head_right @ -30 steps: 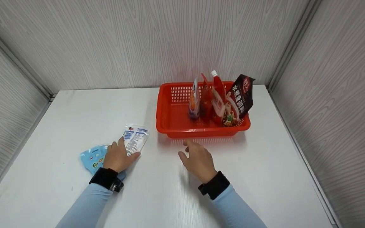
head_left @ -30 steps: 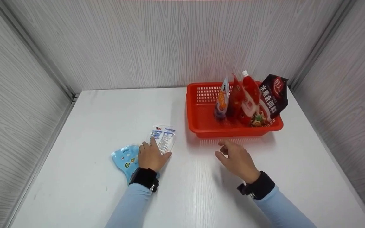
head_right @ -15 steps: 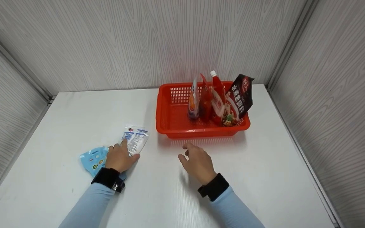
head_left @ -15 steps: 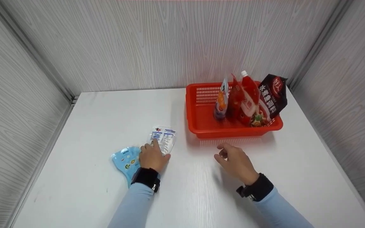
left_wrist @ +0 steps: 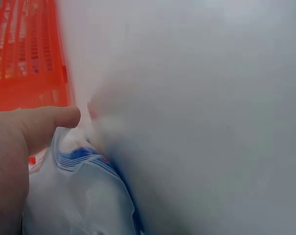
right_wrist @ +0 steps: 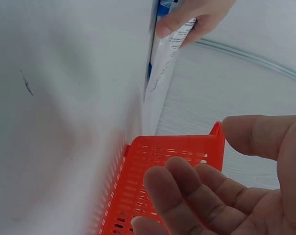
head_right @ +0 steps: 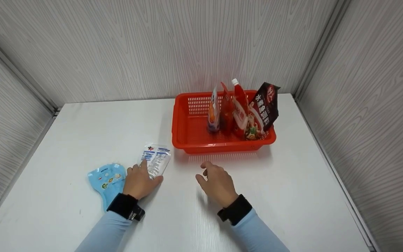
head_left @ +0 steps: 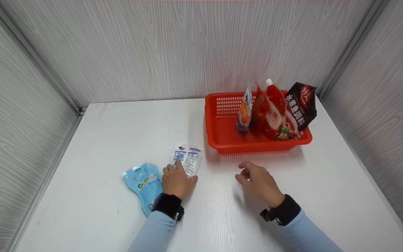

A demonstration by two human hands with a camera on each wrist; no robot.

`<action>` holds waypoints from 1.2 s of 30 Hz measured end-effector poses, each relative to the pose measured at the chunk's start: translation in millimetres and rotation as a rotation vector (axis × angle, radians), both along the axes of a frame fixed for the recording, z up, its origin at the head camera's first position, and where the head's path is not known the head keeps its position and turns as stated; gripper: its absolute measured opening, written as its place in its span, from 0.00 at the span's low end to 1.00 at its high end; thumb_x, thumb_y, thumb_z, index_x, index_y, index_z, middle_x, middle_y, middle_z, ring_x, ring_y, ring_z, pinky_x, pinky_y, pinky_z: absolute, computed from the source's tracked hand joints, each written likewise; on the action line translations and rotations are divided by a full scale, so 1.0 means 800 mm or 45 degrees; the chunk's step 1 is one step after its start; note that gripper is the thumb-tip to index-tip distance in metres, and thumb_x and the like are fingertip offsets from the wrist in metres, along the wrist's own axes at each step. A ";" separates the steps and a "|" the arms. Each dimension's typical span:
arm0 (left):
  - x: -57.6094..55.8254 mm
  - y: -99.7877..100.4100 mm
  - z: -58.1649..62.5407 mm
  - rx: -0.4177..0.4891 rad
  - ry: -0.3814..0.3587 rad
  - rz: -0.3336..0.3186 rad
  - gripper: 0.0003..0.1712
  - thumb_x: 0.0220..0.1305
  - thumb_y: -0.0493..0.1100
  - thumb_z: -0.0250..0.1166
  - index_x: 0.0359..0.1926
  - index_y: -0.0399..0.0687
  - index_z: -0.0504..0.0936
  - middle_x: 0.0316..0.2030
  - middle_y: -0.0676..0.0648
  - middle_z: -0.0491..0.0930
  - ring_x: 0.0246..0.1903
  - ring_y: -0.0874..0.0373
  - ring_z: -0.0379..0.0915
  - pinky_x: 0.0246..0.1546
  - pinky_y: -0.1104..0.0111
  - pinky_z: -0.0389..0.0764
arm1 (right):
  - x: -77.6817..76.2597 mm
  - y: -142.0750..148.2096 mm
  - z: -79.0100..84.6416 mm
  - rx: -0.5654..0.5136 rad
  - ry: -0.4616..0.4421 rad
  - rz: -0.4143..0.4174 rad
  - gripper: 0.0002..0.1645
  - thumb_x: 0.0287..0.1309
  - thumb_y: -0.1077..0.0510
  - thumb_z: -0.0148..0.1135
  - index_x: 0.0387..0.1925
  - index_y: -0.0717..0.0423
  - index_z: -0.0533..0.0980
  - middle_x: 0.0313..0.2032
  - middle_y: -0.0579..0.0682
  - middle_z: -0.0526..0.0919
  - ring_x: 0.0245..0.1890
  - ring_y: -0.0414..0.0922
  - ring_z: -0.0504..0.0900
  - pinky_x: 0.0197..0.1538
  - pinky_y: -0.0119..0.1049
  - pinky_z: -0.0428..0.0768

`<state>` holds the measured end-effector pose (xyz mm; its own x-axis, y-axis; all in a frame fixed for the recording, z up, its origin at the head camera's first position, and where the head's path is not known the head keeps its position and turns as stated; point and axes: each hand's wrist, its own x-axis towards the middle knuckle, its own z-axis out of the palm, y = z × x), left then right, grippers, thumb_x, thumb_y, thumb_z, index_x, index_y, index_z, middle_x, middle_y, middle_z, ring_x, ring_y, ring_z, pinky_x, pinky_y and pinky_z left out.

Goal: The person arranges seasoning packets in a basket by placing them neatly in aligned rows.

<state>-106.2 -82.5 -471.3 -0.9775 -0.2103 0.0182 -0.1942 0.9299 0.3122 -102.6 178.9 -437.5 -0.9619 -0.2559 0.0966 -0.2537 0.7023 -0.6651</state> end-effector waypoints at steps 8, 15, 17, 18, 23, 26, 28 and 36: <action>0.030 0.030 -0.002 -0.015 0.028 -0.017 0.53 0.48 0.64 0.65 0.64 0.31 0.58 0.50 0.28 0.66 0.49 0.39 0.62 0.48 0.52 0.68 | 0.006 0.004 -0.001 0.001 -0.012 -0.018 0.15 0.53 0.51 0.64 0.43 0.49 0.76 0.27 0.40 0.78 0.27 0.39 0.73 0.34 0.36 0.73; 0.054 0.052 -0.003 0.036 0.058 -0.073 0.53 0.50 0.62 0.64 0.64 0.27 0.56 0.62 0.26 0.53 0.59 0.35 0.53 0.58 0.52 0.59 | 0.009 0.002 -0.005 -0.013 -0.034 -0.015 0.15 0.53 0.51 0.63 0.43 0.50 0.76 0.26 0.40 0.78 0.26 0.39 0.73 0.34 0.36 0.73; 0.060 0.059 -0.003 0.039 0.060 -0.098 0.54 0.50 0.63 0.64 0.64 0.27 0.56 0.64 0.28 0.51 0.59 0.36 0.53 0.58 0.53 0.59 | 0.010 0.001 -0.005 -0.009 -0.048 -0.017 0.16 0.53 0.51 0.64 0.43 0.50 0.76 0.26 0.40 0.78 0.26 0.39 0.73 0.34 0.36 0.74; 0.063 0.062 -0.003 0.041 0.056 -0.110 0.54 0.50 0.63 0.64 0.64 0.26 0.56 0.64 0.29 0.51 0.58 0.37 0.54 0.57 0.53 0.60 | 0.010 0.000 -0.006 -0.005 -0.052 -0.018 0.16 0.53 0.51 0.64 0.43 0.51 0.76 0.26 0.40 0.78 0.26 0.39 0.73 0.34 0.35 0.74; 0.079 0.080 -0.001 0.026 0.017 -0.158 0.53 0.52 0.65 0.61 0.63 0.27 0.57 0.63 0.29 0.54 0.58 0.37 0.56 0.56 0.51 0.62 | 0.010 -0.002 -0.007 0.018 -0.064 -0.020 0.17 0.52 0.51 0.64 0.44 0.52 0.76 0.26 0.40 0.78 0.26 0.39 0.73 0.34 0.35 0.75; 0.087 0.088 0.001 -0.010 0.014 -0.199 0.51 0.54 0.66 0.58 0.62 0.26 0.59 0.62 0.28 0.56 0.56 0.38 0.58 0.54 0.52 0.64 | 0.009 -0.003 -0.008 0.027 -0.065 -0.014 0.18 0.53 0.51 0.64 0.44 0.53 0.76 0.26 0.40 0.78 0.26 0.39 0.74 0.34 0.35 0.75; 0.091 0.092 0.002 -0.024 0.009 -0.223 0.50 0.55 0.66 0.57 0.62 0.26 0.60 0.61 0.28 0.58 0.55 0.38 0.59 0.53 0.52 0.65 | 0.009 -0.004 -0.010 0.030 -0.066 -0.009 0.18 0.53 0.51 0.63 0.44 0.54 0.76 0.26 0.40 0.78 0.26 0.38 0.74 0.34 0.35 0.75; 0.092 0.083 0.014 0.083 -0.094 -0.278 0.47 0.57 0.69 0.52 0.60 0.31 0.65 0.59 0.32 0.61 0.53 0.42 0.62 0.50 0.53 0.69 | 0.007 -0.004 -0.020 -0.006 -0.100 0.014 0.18 0.54 0.51 0.62 0.44 0.55 0.75 0.29 0.43 0.78 0.29 0.38 0.76 0.36 0.35 0.77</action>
<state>-32.9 -15.8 -460.1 -0.9981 0.0075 -0.0618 -0.0156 0.9308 0.3651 -96.6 175.5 -453.3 -0.9637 -0.2661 0.0218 -0.2079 0.6969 -0.6864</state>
